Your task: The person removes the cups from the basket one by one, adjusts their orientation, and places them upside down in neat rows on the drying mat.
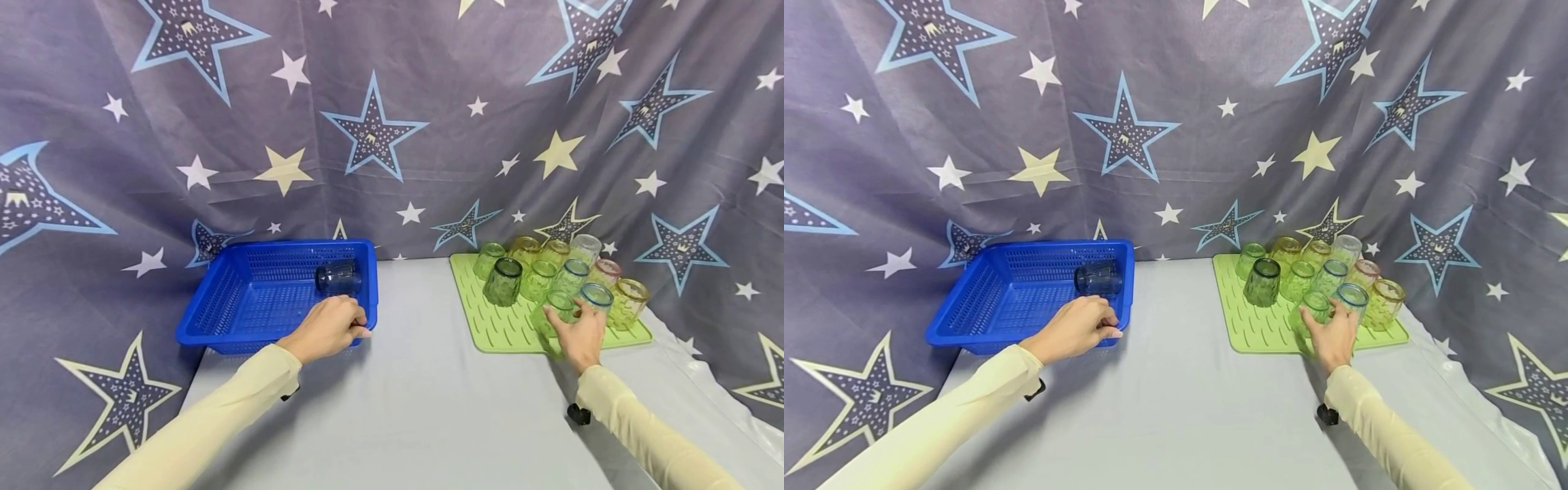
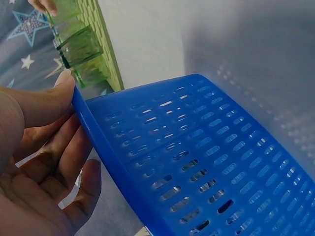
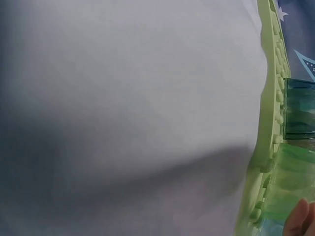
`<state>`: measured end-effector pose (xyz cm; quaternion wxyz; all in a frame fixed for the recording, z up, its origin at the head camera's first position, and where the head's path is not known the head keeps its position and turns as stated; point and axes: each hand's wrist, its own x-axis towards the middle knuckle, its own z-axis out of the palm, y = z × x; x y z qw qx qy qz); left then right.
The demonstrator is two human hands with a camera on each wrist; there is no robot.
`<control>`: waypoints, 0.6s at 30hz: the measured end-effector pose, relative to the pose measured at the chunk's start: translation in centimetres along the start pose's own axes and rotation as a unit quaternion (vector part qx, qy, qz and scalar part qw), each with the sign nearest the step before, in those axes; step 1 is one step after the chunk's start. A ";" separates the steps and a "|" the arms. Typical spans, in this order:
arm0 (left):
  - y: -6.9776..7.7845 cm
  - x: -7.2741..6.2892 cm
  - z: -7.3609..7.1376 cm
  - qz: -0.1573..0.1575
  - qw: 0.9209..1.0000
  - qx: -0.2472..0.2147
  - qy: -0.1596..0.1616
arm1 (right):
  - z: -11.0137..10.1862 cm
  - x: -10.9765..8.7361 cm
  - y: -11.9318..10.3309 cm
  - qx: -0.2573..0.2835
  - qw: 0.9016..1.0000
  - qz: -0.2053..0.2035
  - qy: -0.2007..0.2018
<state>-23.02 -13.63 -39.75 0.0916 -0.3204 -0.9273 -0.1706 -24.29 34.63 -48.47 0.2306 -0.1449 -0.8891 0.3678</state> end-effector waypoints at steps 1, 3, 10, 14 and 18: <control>0.0 0.0 0.0 0.002 1.000 0.002 0.001 | 0.0 0.0 0.0 0.001 1.000 -0.001 0.004; -0.1 0.0 0.0 0.004 1.000 0.005 0.002 | 0.0 0.0 -0.1 0.002 1.000 -0.002 0.009; -0.1 -0.1 0.0 0.000 1.000 0.002 -0.003 | 0.1 -0.3 -0.6 0.010 1.000 -0.003 0.012; -0.1 -0.1 0.0 -0.003 1.000 -0.001 -0.007 | 0.2 -0.6 -1.0 0.014 1.000 -0.008 0.025; -0.2 0.0 -0.1 -0.012 1.000 -0.007 -0.012 | 0.6 -0.9 -1.4 0.028 0.997 -0.049 0.054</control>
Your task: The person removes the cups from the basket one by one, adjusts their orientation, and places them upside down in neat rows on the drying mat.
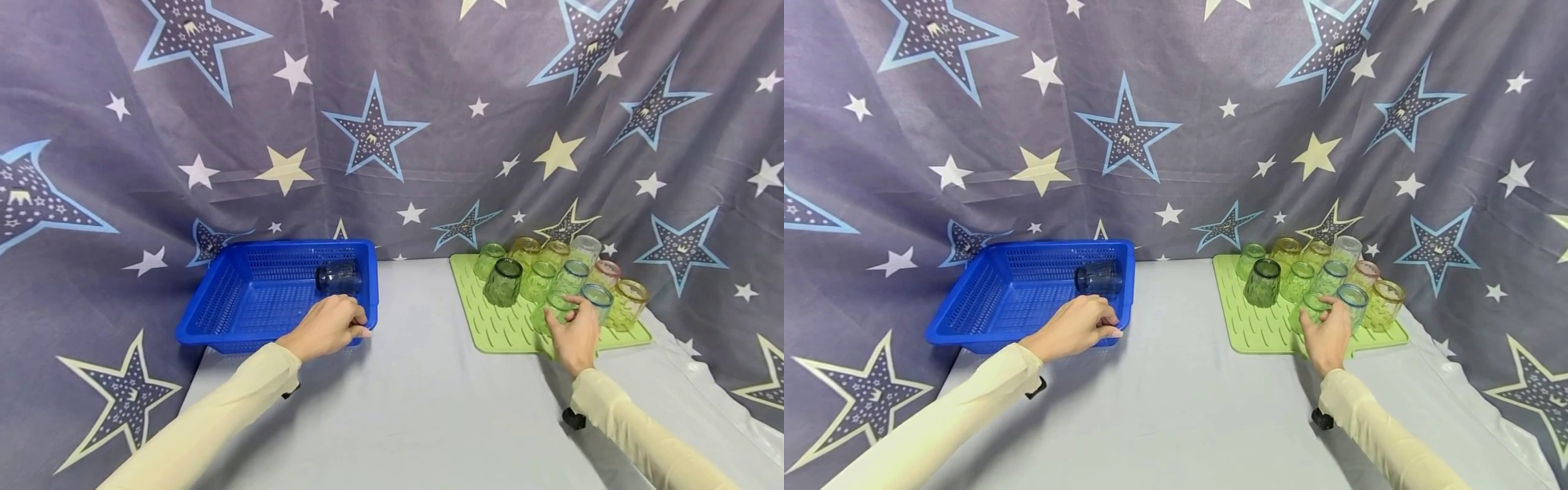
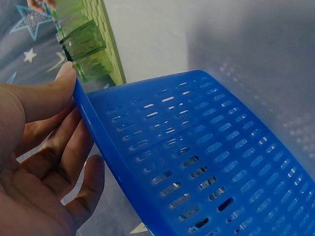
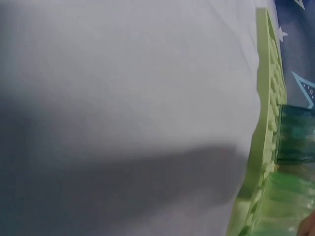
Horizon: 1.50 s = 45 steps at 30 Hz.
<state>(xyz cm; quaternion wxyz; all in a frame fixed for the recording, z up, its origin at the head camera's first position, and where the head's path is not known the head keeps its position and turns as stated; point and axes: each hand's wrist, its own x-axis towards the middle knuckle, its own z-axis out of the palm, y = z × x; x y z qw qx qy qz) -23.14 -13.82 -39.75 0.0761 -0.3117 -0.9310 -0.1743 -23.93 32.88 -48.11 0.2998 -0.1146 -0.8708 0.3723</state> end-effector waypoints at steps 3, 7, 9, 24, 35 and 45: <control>-0.1 0.0 0.0 -0.010 1.000 -0.004 -0.006 | 0.6 -0.4 -0.5 0.019 0.999 -0.030 0.008; -0.3 0.1 -0.3 -0.009 1.000 -0.009 -0.016 | 1.5 -0.9 -1.4 0.056 0.997 -0.040 -0.017; -0.5 0.0 -0.5 -0.008 1.000 -0.015 -0.024 | 2.0 -1.1 -1.9 0.071 0.996 -0.040 -0.037; -2.1 0.0 -2.5 -0.039 0.997 -0.046 -0.040 | 6.2 -3.5 -7.0 0.238 0.909 0.058 -0.336; -4.0 -1.0 -3.3 -0.070 0.997 -0.016 -0.038 | 10.5 -5.7 -12.6 0.241 0.873 0.064 -0.420; -5.7 -1.1 -4.2 -0.078 0.996 0.009 -0.034 | 13.8 -8.9 -18.3 0.318 0.818 0.087 -0.471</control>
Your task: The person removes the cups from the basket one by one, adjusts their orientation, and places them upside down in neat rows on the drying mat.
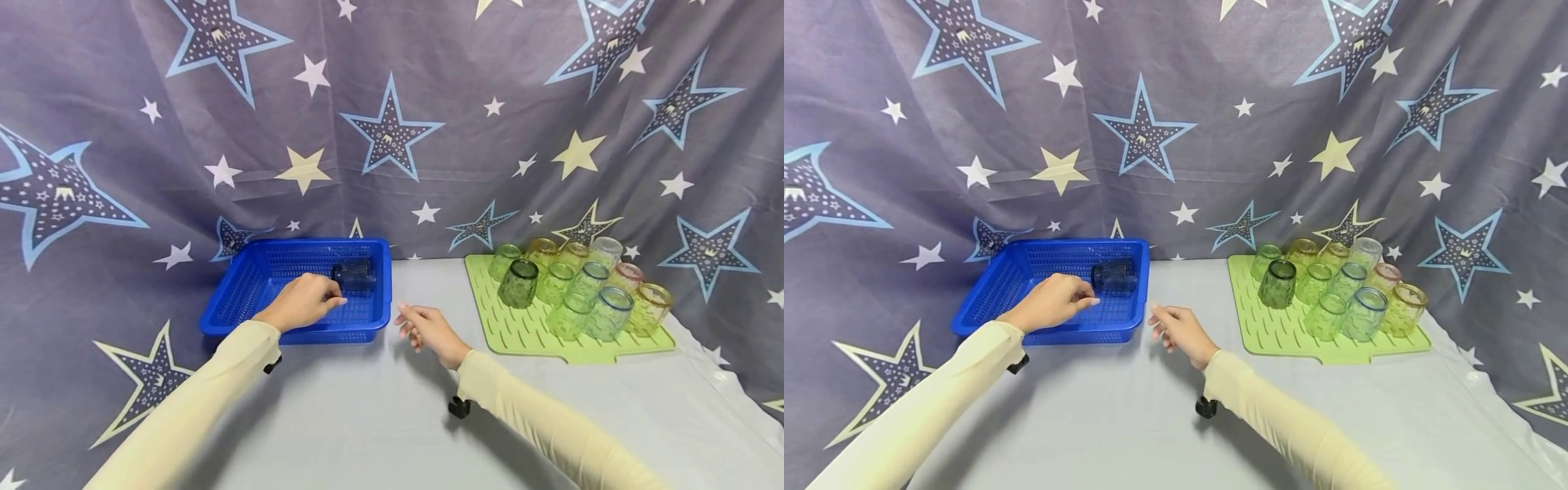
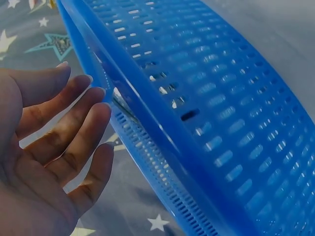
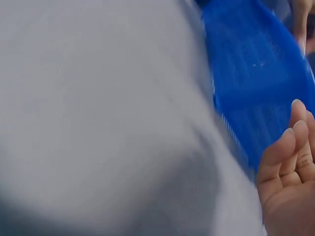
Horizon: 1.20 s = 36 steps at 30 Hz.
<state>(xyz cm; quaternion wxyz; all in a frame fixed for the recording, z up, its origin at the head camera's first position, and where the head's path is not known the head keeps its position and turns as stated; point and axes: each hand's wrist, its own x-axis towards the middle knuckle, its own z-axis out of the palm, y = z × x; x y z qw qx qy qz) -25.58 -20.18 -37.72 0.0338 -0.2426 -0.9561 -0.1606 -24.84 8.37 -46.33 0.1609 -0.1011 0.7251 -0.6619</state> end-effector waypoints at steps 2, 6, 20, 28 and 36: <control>-0.1 0.3 0.2 -0.003 1.000 0.002 -0.001 | 0.8 0.1 0.0 0.007 1.000 0.001 -0.012; -0.2 0.8 0.4 -0.006 1.000 0.007 -0.009 | 1.8 0.1 0.2 0.025 0.999 0.001 -0.027; -3.1 4.0 0.6 0.003 0.999 0.022 -0.042 | 2.7 0.0 -0.1 0.043 0.999 -0.017 -0.014; -3.7 6.0 1.4 0.115 0.975 0.190 -0.022 | 2.9 0.4 0.0 0.028 0.999 -0.025 -0.012; -3.3 8.4 2.9 0.143 0.945 0.286 -0.068 | 2.9 0.4 0.2 0.025 0.999 -0.033 -0.007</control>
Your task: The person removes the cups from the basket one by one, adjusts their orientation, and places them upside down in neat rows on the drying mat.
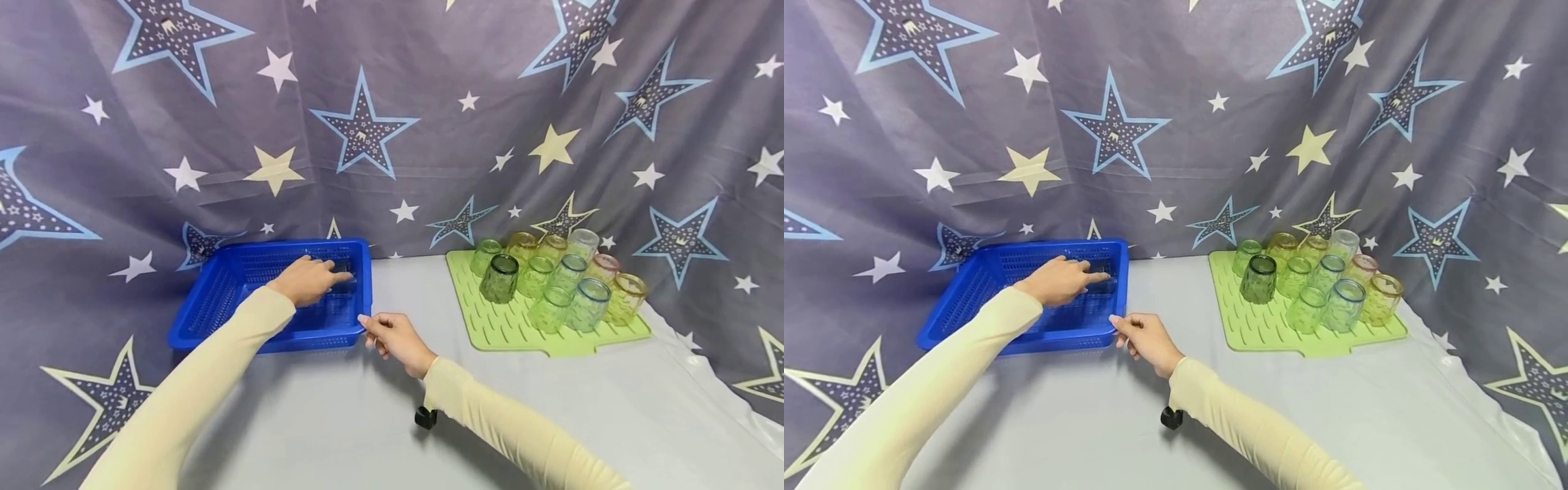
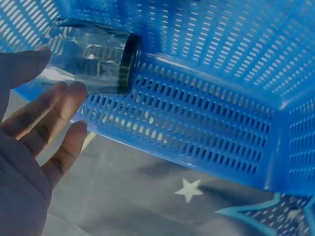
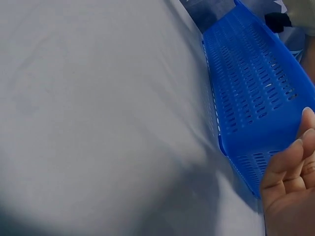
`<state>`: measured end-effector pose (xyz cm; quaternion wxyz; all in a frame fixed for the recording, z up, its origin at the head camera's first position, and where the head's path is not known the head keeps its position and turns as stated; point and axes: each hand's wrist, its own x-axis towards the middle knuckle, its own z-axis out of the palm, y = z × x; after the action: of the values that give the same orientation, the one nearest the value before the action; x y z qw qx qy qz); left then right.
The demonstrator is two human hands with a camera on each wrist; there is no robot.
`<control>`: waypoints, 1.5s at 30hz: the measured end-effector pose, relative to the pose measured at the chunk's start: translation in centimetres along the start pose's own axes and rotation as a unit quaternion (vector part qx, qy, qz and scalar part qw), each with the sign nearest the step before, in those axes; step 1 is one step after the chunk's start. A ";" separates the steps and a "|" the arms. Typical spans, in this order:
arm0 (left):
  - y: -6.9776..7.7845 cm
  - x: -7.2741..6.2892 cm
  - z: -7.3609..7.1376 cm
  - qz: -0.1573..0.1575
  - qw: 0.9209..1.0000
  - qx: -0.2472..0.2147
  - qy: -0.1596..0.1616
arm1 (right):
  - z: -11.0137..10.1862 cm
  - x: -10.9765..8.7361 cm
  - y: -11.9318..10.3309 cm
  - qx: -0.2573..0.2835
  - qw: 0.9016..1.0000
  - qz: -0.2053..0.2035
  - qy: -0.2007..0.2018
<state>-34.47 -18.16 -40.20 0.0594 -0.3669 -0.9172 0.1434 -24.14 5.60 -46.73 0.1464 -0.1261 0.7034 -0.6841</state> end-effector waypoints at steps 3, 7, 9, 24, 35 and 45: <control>0.7 0.3 -0.3 0.013 0.999 0.028 -0.013 | 0.1 -0.1 0.1 0.000 1.000 0.002 -0.003; 1.4 0.7 -0.3 0.036 0.997 0.072 0.021 | 0.0 -0.1 0.1 -0.004 1.000 -0.002 0.001; 1.6 0.8 -0.2 0.042 0.994 0.091 0.044 | 0.0 -0.1 0.0 -0.005 1.000 -0.005 0.003; 0.8 0.1 0.5 0.061 0.978 0.178 0.092 | 0.4 -0.1 0.1 0.004 1.000 -0.006 -0.005; 0.5 -1.2 -0.7 0.039 0.983 0.146 0.106 | 0.3 0.1 -0.3 -0.009 1.000 -0.003 0.001; -1.0 -2.5 -1.8 -0.118 0.984 -0.107 0.079 | 0.1 -0.2 -0.2 -0.007 1.000 -0.004 0.011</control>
<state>-32.96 -20.20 -38.14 0.1085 -0.2706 -0.9565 0.0067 -23.90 5.53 -46.52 0.1350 -0.1225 0.7091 -0.6811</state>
